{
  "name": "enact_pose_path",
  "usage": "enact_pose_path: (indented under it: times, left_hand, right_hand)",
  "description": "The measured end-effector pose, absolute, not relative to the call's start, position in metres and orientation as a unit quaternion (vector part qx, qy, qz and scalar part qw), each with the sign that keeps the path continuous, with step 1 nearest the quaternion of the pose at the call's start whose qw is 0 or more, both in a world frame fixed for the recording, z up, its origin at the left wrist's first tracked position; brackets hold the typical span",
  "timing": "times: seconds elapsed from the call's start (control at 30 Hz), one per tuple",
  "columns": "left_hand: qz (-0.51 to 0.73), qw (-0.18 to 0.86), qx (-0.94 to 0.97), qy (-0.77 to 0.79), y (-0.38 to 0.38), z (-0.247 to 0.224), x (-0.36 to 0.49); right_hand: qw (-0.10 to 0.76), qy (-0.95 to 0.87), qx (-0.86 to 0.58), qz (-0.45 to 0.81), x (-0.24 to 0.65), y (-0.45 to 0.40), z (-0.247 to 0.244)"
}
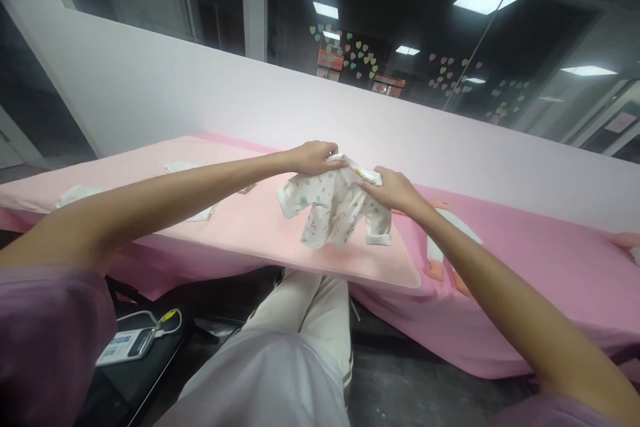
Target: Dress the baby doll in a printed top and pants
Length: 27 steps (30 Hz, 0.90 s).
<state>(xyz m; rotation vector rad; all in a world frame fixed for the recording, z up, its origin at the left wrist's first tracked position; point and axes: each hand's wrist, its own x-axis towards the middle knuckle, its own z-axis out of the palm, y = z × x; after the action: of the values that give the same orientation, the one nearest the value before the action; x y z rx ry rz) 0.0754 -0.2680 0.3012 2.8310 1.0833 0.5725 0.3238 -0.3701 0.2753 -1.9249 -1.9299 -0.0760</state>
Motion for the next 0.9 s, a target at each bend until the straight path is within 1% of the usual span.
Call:
enact_pose_path:
  times: [0.1,0.2,0.27,0.43,0.53,0.6,0.77,0.83,0.9]
  left_hand:
    - [0.188,0.001,0.919,0.347,-0.261,0.299,0.073]
    - [0.18,-0.009,0.919,0.351,-0.255,0.296,0.07]
    - [0.175,-0.012,0.918,0.355,-0.254,0.295,0.07]
    - [0.176,-0.01,0.914,0.364,-0.262,0.3,0.073]
    - [0.185,-0.004,0.915,0.36,-0.265,0.304,0.073]
    - [0.19,0.003,0.917,0.352,-0.265,0.306,0.071]
    - [0.194,0.045,0.92,0.337,-0.266,0.31,0.066]
    - [0.196,0.076,0.918,0.336,-0.269,0.311,0.067]
    - [0.203,0.114,0.912,0.338,-0.275,0.311,0.074]
  right_hand:
    - [0.179,-0.724,-0.663,0.054,0.339,-0.367,0.27]
    - [0.181,-0.737,-0.648,0.062,0.35,-0.367,0.265]
    - [0.227,-0.738,-0.634,0.039,0.35,-0.368,0.262]
    - [0.385,-0.685,-0.618,0.017,0.329,-0.374,0.256]
    - [0.425,-0.674,-0.604,0.026,0.319,-0.38,0.257]
    - [0.414,-0.685,-0.599,0.01,0.316,-0.384,0.26]
    - [0.352,-0.681,-0.639,-0.064,0.319,-0.39,0.272]
    - [0.348,-0.659,-0.665,-0.052,0.318,-0.387,0.273]
    - [0.362,-0.639,-0.679,0.008,0.312,-0.381,0.272]
